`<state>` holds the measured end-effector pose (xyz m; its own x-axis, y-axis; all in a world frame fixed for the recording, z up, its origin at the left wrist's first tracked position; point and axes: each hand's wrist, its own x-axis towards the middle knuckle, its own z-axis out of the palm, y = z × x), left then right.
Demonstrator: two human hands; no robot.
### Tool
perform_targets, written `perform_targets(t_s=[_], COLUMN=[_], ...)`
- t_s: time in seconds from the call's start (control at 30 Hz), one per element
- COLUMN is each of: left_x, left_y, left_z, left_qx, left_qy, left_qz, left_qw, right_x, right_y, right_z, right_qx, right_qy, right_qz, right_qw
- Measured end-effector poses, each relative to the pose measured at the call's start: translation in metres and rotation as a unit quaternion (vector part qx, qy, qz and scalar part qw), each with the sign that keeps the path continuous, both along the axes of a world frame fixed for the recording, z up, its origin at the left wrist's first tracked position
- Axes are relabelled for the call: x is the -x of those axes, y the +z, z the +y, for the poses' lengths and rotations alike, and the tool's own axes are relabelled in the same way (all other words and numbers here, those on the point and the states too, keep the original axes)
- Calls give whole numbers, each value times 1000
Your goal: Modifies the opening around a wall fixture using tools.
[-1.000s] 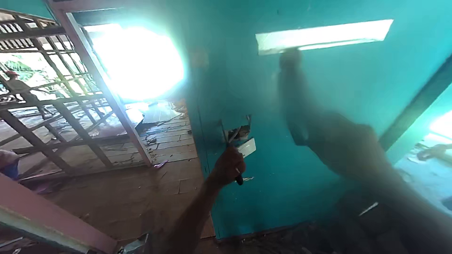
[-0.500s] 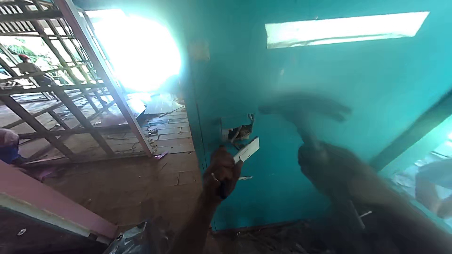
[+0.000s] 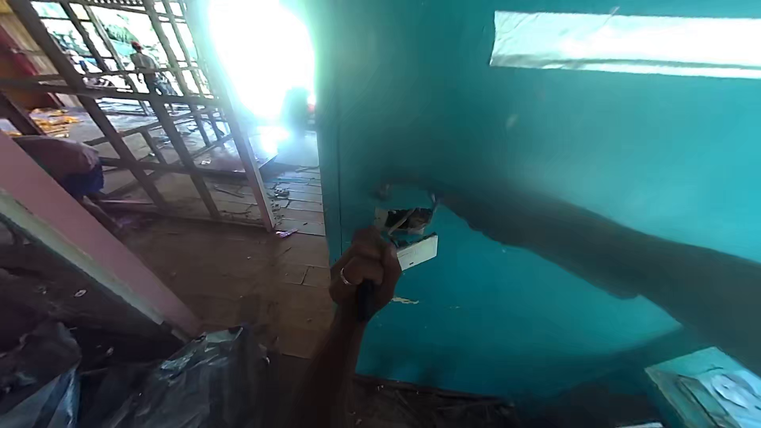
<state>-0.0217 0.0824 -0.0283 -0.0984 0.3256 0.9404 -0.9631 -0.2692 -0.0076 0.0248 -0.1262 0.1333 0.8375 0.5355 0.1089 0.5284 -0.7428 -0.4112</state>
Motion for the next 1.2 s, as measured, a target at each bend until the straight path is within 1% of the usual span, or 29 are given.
perform_targets(t_s=[0.07,0.13,0.2,0.23,0.27,0.3,0.33,0.4,0.43,0.47,0.53,0.6,0.63,0.67,0.7,0.73,0.77,0.8,0.83,0.87,0.9,0.97,1.0,1.03,1.07,1.1,1.13,1.17,1.2], left_x=[0,-2,-2,-3,-3,-3,-3,-1,-1,-3,-1,-2,-2,-2,-1,0,2,2,0,0,2,1,1,0,1,2,3,3,3], left_y=[-1,0,0,1,1,2,1,-2,-2,1,-1,1,3,3,1,-2,-5,-5,-2,-3,-5,-5,-6,-7,-10,-14,-18,-20,-22], left_z=[-2,-1,0,0,-2,-5,-7,-12,-11,-9,-6,-5,-6,-6,-6,-6,-6,-5,-2,-1,-1,-2,-2,-2,-2,-3,-2,-1,0], left_qx=[4,20,27,27,28,32,41,53,53,57,86,98,101,106,112,115,110,102,97,101,108,110,109,110,112,111,101,85,74], left_qy=[-2,-11,-11,-8,-5,0,5,12,6,3,7,3,-2,-2,-1,3,5,5,2,-2,-12,-17,-14,-12,-9,-5,-2,-4,-7], left_qz=[-2,-12,-17,-17,-13,-9,-6,0,0,-2,9,17,20,21,23,25,26,25,20,20,23,29,33,34,36,36,34,30,31], left_qw=[1000,1000,999,999,1000,999,999,999,999,998,996,995,995,994,993,993,994,994,995,995,994,993,993,993,993,993,994,996,997], right_x=[-8,8,8,6,3,-2,-11,-29,-37,-46,-47,-19,-10,-9,-15,-24,-33,-41,-48,-52,-42,-11,-3,-4,-10,-18,-27,-35,-44], right_y=[7,36,37,35,28,16,0,-19,-16,-5,21,45,44,32,11,-10,-19,-16,-3,11,22,44,40,23,1,-17,-23,-19,-9], right_z=[-8,-16,-24,-21,-16,-11,-7,-2,-3,-6,-8,-8,-7,-5,-1,1,2,2,1,1,1,3,5,8,10,10,10,8,2], right_qx=[4,-56,-174,-217,-218,-179,-110,49,61,27,-96,-145,-144,-128,-83,-15,53,81,61,8,-37,-88,-96,-93,-45,35,97,112,82], right_qy=[-3,28,90,93,82,68,73,92,112,143,195,136,99,82,82,89,100,121,148,180,181,112,74,63,69,71,74,87,116], right_qz=[40,14,-109,-169,-228,-268,-274,-207,-193,-207,-228,-256,-287,-305,-298,-265,-218,-193,-200,-223,-217,-224,-250,-274,-270,-230,-184,-169,-187], right_qw=[999,998,975,957,945,944,953,973,973,967,949,946,942,940,947,960,969,970,967,958,959,964,961,955,959,970,975,975,972])
